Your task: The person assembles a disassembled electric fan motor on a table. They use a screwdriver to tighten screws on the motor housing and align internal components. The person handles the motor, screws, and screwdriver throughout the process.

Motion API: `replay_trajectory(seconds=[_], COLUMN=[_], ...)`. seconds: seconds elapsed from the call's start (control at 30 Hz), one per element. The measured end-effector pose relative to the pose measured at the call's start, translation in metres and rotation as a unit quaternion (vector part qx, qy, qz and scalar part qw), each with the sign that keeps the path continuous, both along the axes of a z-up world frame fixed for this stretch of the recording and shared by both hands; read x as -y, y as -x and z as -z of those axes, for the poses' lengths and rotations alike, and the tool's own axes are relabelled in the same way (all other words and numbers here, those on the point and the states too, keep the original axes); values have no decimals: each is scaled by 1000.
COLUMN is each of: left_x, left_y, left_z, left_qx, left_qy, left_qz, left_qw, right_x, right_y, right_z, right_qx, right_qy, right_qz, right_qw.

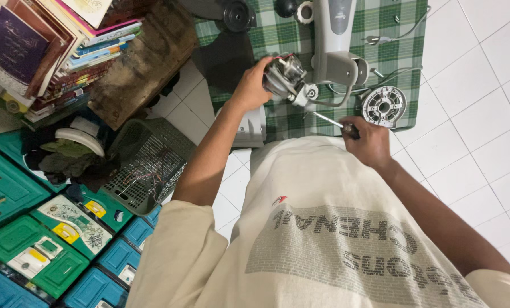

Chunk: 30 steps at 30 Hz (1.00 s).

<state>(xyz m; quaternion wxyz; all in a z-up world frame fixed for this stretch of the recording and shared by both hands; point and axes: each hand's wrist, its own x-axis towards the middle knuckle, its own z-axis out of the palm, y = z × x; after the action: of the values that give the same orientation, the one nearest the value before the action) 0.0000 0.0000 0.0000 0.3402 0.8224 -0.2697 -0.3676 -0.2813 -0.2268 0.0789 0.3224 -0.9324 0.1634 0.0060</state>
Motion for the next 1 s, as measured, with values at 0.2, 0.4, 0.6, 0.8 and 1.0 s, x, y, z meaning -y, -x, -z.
replay_trajectory(seconds=[0.2,0.4,0.6,0.8,1.0], left_x=[11,2,-2,-4,-10], left_y=[9,87,183,216,223], left_z=[-41,-70,-6,70,78], left_qx=[40,298,200,308,348], left_qy=[8,114,42,-186,-151], left_qz=[-41,-107,-147,-164,-190], left_qw=[998,942,968,919,906], right_x=[-9,6,31,63,90], right_y=[2,0,7,19,29], right_z=[-7,-21,-42,-63,-75], right_qx=[-30,-65,1,-129,-111], right_qy=[-41,-124,-124,-159,-199], right_qz=[47,69,-48,9,4], right_qw=[998,988,991,979,974])
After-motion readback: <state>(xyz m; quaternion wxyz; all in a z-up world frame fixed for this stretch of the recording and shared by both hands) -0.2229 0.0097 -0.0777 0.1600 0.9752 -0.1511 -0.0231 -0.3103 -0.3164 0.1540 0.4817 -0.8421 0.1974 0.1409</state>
